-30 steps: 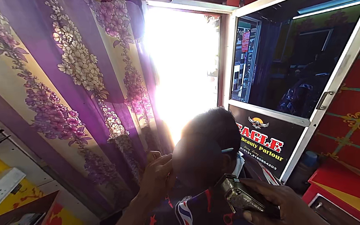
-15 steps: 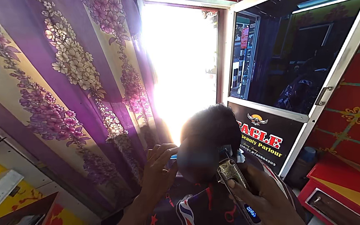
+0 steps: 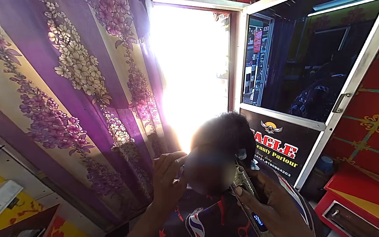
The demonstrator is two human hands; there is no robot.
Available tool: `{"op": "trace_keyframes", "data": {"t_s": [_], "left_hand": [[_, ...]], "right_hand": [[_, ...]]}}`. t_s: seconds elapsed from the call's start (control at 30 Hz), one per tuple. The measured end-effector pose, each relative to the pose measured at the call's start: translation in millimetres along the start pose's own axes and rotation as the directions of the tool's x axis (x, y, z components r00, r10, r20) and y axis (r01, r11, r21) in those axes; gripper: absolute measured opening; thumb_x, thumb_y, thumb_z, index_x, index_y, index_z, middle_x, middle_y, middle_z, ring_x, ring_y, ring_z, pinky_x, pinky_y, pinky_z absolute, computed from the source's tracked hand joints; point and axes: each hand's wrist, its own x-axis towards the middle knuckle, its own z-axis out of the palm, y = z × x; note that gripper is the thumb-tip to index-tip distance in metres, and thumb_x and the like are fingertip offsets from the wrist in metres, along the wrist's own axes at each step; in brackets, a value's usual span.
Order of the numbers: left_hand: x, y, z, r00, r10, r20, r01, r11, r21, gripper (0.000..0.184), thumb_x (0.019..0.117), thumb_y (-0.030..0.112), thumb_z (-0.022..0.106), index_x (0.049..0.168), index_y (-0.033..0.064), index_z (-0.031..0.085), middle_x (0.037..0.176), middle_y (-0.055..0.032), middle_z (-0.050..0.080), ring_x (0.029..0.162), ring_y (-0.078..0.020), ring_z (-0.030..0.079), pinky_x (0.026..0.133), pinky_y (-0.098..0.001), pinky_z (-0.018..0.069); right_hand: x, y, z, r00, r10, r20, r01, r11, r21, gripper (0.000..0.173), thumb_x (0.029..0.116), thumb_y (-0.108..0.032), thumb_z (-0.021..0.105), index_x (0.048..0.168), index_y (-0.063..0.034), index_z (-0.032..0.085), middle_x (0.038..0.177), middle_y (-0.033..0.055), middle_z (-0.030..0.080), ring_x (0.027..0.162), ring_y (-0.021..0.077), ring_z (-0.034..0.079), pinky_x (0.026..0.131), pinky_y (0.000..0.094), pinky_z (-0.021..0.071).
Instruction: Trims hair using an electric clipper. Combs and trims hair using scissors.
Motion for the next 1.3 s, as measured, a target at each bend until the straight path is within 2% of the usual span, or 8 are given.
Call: {"op": "trace_keyframes", "data": {"t_s": [0.3, 0.43, 0.53, 0.63, 0.77, 0.87, 1.0, 1.3], "left_hand": [[0.6, 0.9, 0.3, 0.999, 0.022, -0.023, -0.022, 1.0, 0.01, 0.016, 0.0929, 0.033, 0.075, 0.107, 0.0262, 0.077, 0.11, 0.0091, 0.072, 0.102, -0.0071, 0.062, 0.089, -0.034, 0.0428], [1.0, 0.5, 1.4, 0.999, 0.032, -0.027, -0.032, 0.999, 0.003, 0.016, 0.0933, 0.032, 0.074, 0.108, 0.0252, 0.077, 0.11, 0.0087, 0.072, 0.102, -0.0072, 0.062, 0.089, -0.0334, 0.0428], [-0.4, 0.2, -0.7, 1.0, 0.001, -0.031, -0.003, 0.998, -0.068, 0.02, 0.0929, 0.033, 0.075, 0.111, 0.0253, 0.075, 0.113, 0.0084, 0.071, 0.105, -0.0076, 0.062, 0.091, -0.0324, 0.0439], [5.7, -6.0, -24.2, 0.998, -0.026, 0.05, 0.034, 0.985, -0.167, 0.026, 0.0925, 0.036, 0.075, 0.118, 0.0285, 0.073, 0.117, 0.0097, 0.069, 0.112, -0.0094, 0.063, 0.095, -0.0291, 0.0527], [38.2, -31.0, -76.2, 0.924, 0.167, 0.345, -0.146, 0.985, -0.089, 0.025, 0.0968, 0.044, 0.067, 0.119, 0.0337, 0.072, 0.115, 0.0125, 0.069, 0.114, -0.0082, 0.06, 0.098, -0.031, 0.0473], [58.8, -34.9, -86.3, 0.85, 0.22, 0.478, -0.235, 0.971, -0.028, 0.027, 0.0987, 0.045, 0.062, 0.121, 0.0332, 0.072, 0.116, 0.0122, 0.068, 0.113, -0.0087, 0.059, 0.095, -0.0324, 0.0474], [77.7, -30.7, -74.3, 0.798, 0.284, 0.531, -0.334, 0.943, -0.002, 0.029, 0.1005, 0.042, 0.059, 0.12, 0.0276, 0.075, 0.115, 0.0071, 0.069, 0.11, -0.0126, 0.061, 0.092, -0.0346, 0.0499], [96.5, -33.7, -57.9, 0.799, 0.37, 0.474, -0.399, 0.916, -0.042, 0.026, 0.1006, 0.033, 0.063, 0.118, 0.0191, 0.076, 0.117, 0.0017, 0.071, 0.106, -0.0152, 0.061, 0.087, -0.035, 0.0472]], "right_hand": [[-2.9, -1.2, 2.1, 0.999, -0.051, -0.014, 0.05, 0.995, -0.087, 0.054, 0.0907, -0.043, 0.074, 0.129, -0.0077, 0.062, 0.102, -0.0004, 0.076, 0.079, 0.0132, 0.074, 0.065, 0.0334, 0.0648], [3.0, 2.5, 10.3, 0.991, -0.133, -0.033, 0.128, 0.985, -0.115, 0.053, 0.0901, -0.047, 0.074, 0.126, -0.0089, 0.065, 0.1, -0.0025, 0.076, 0.078, 0.0087, 0.074, 0.061, 0.0285, 0.0634], [3.0, 4.7, 12.3, 0.976, -0.209, 0.068, 0.218, 0.962, -0.163, 0.054, 0.0904, -0.049, 0.074, 0.129, -0.0108, 0.066, 0.106, -0.003, 0.076, 0.087, 0.0054, 0.073, 0.07, 0.0273, 0.0643], [-8.6, -0.7, 1.1, 0.938, -0.206, 0.277, 0.244, 0.963, -0.111, 0.055, 0.0909, -0.042, 0.078, 0.132, -0.0077, 0.065, 0.108, 0.0031, 0.075, 0.091, 0.0092, 0.073, 0.077, 0.032, 0.0644], [-27.4, -4.4, -15.9, 0.895, -0.173, 0.412, 0.217, 0.974, -0.064, 0.054, 0.0932, -0.033, 0.077, 0.134, -0.0009, 0.063, 0.111, 0.0113, 0.075, 0.098, 0.0156, 0.073, 0.087, 0.0367, 0.062], [-32.9, 1.8, -15.4, 0.925, -0.146, 0.35, 0.177, 0.983, -0.058, 0.054, 0.0928, -0.035, 0.077, 0.134, -0.0032, 0.063, 0.111, 0.0077, 0.075, 0.097, 0.0135, 0.073, 0.085, 0.0351, 0.0631], [-30.8, 8.5, 0.0, 0.985, -0.096, 0.144, 0.101, 0.995, -0.025, 0.053, 0.0917, -0.043, 0.076, 0.131, -0.0077, 0.065, 0.107, 0.0015, 0.076, 0.09, 0.0115, 0.074, 0.076, 0.034, 0.0647], [-20.8, 10.4, 22.0, 0.998, 0.051, -0.021, -0.051, 0.998, 0.025, 0.056, 0.0887, -0.051, 0.075, 0.126, -0.0105, 0.066, 0.099, -0.0003, 0.076, 0.081, 0.0133, 0.075, 0.068, 0.0335, 0.0649]]}}
